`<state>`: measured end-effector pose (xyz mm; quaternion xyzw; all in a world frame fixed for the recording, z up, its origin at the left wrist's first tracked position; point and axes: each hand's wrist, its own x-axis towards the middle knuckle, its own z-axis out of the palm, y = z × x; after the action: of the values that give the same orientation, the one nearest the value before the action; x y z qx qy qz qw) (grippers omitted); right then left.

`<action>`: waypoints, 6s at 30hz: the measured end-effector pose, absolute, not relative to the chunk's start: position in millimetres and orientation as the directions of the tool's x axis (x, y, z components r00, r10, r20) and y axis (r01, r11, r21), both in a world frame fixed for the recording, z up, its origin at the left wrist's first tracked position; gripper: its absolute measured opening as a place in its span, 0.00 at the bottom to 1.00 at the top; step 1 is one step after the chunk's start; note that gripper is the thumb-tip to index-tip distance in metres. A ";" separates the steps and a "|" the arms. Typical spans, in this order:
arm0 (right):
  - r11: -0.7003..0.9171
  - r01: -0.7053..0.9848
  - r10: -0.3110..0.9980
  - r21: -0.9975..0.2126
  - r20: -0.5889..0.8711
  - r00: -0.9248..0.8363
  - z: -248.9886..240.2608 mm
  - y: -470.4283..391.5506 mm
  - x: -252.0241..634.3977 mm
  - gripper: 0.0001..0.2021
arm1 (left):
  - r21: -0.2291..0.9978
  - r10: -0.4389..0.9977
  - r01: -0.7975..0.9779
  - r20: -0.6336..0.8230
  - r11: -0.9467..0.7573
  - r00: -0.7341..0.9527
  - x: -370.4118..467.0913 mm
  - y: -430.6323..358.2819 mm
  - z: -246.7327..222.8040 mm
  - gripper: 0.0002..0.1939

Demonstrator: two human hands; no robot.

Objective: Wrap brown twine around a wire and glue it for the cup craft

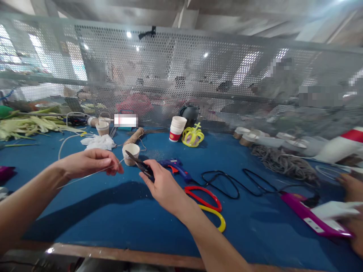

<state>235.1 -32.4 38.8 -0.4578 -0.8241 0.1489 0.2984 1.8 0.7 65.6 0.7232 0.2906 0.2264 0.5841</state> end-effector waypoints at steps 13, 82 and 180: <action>0.494 0.776 0.861 -0.392 0.346 -0.374 30.9 -27.3 233.2 0.11 | 0.254 0.880 0.855 0.286 -0.452 0.380 28.4 -22.0 78.1 0.07; 0.463 0.737 0.886 -0.492 0.286 -0.366 34.7 -28.9 232.9 0.13 | 0.777 0.839 0.528 0.002 -0.343 0.544 9.9 -9.9 64.7 0.13; 0.465 0.647 0.868 -0.604 0.170 -0.466 39.5 -39.6 223.6 0.13 | 0.926 0.769 -0.227 -0.096 0.302 0.633 19.4 -0.2 32.6 0.11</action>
<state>223.6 -39.6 39.5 -0.4602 -0.8231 0.2357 0.2348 19.4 -0.2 32.6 0.4910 0.2757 0.3282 0.7584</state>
